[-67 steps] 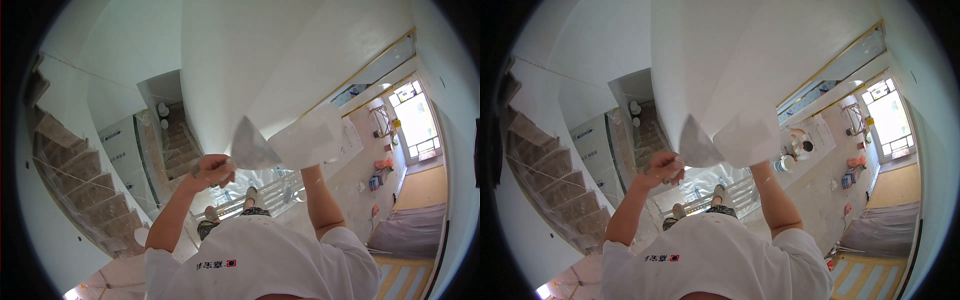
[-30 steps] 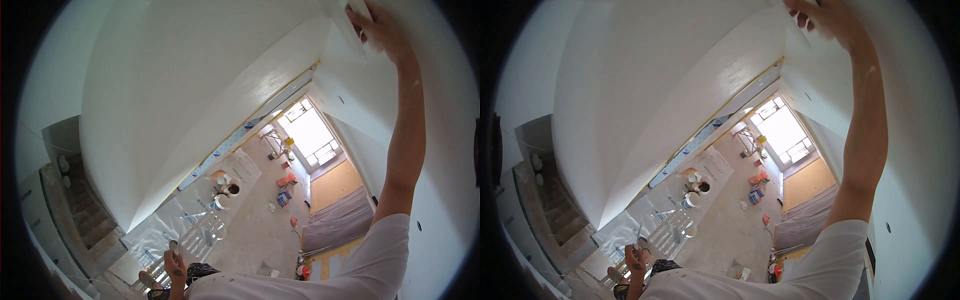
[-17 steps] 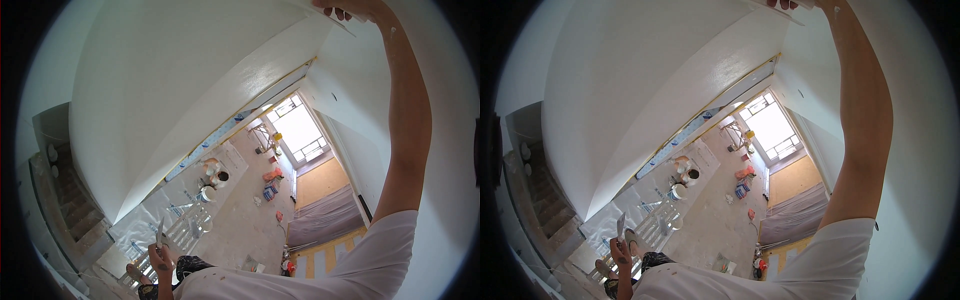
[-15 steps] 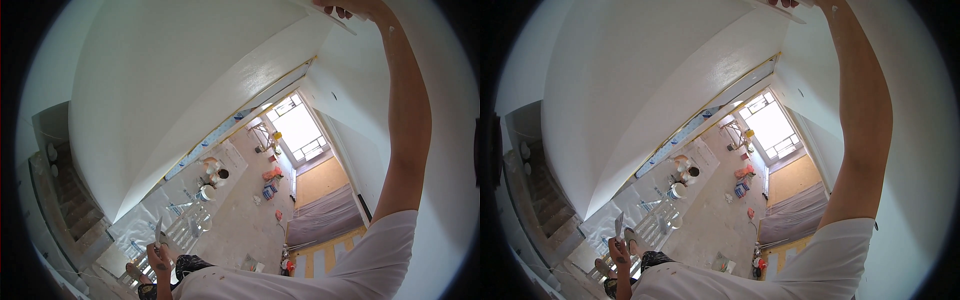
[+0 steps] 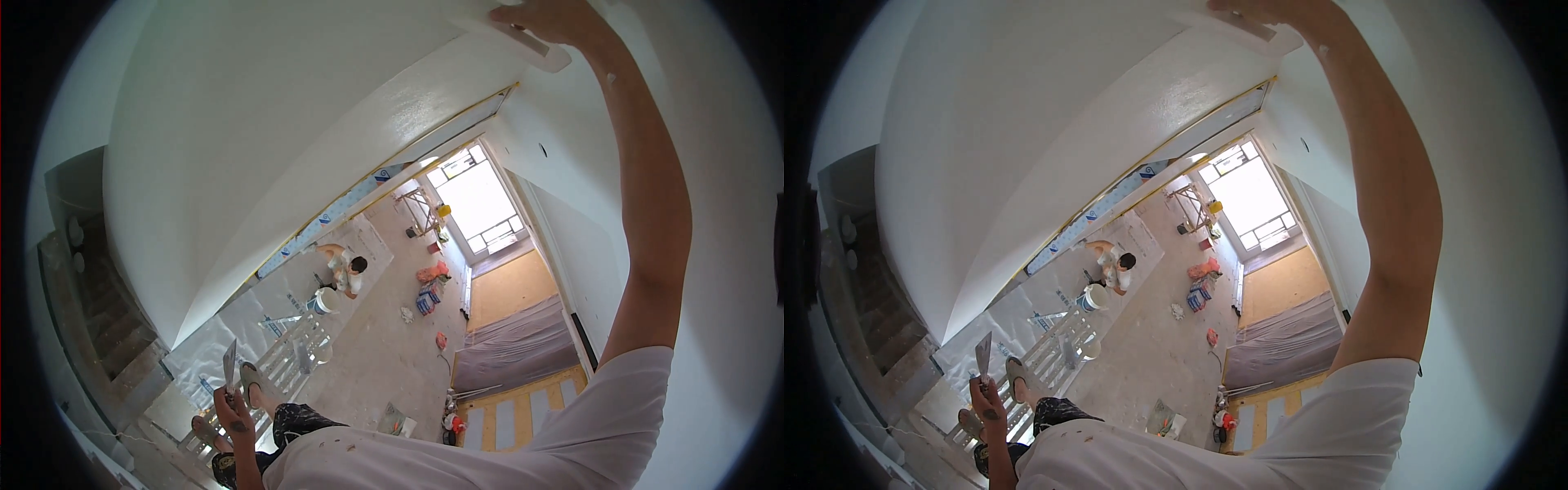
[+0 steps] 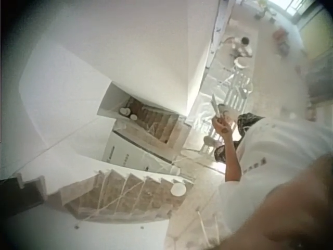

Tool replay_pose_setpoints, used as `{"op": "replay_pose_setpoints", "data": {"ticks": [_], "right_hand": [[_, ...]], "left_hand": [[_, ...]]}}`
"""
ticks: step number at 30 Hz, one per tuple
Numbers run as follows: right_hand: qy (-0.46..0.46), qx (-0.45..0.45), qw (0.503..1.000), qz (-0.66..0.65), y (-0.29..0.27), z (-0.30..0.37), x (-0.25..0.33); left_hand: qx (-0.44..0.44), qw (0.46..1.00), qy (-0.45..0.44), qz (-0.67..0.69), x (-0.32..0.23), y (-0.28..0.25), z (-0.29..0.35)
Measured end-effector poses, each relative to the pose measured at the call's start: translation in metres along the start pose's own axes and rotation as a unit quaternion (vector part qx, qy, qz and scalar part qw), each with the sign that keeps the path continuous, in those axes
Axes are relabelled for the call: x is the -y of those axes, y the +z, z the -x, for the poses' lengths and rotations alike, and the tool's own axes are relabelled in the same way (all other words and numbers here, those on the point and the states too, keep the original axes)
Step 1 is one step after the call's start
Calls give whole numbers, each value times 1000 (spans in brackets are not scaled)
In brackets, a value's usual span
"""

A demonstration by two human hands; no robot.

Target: Applying and smoothing putty on a wall using a putty knife and a hawk.

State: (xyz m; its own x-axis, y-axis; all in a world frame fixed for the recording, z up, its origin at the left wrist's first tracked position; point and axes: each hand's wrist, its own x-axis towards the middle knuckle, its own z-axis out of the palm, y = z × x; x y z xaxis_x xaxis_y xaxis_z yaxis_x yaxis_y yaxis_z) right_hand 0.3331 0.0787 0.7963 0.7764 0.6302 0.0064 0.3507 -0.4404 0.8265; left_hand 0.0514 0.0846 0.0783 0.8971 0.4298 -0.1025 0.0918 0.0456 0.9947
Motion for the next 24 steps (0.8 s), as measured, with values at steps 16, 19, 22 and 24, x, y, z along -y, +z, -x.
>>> {"op": "replay_pose_setpoints", "data": {"ticks": [16, 19, 22, 24], "right_hand": [[109, -84, 753, -644, 120, 106, 91], [81, -197, 549, -808, 166, 153, 120], [42, -240, 382, -892, 198, 197, 151], [89, -230, 235, -940, 224, 219, 162]], "left_hand": [[293, 898, -107, 310, -127, 0, -44], [390, 839, -93, 368, -199, 6, -62], [485, 765, -66, 419, -248, 24, -77], [513, 755, -57, 405, -271, 33, -83]]}}
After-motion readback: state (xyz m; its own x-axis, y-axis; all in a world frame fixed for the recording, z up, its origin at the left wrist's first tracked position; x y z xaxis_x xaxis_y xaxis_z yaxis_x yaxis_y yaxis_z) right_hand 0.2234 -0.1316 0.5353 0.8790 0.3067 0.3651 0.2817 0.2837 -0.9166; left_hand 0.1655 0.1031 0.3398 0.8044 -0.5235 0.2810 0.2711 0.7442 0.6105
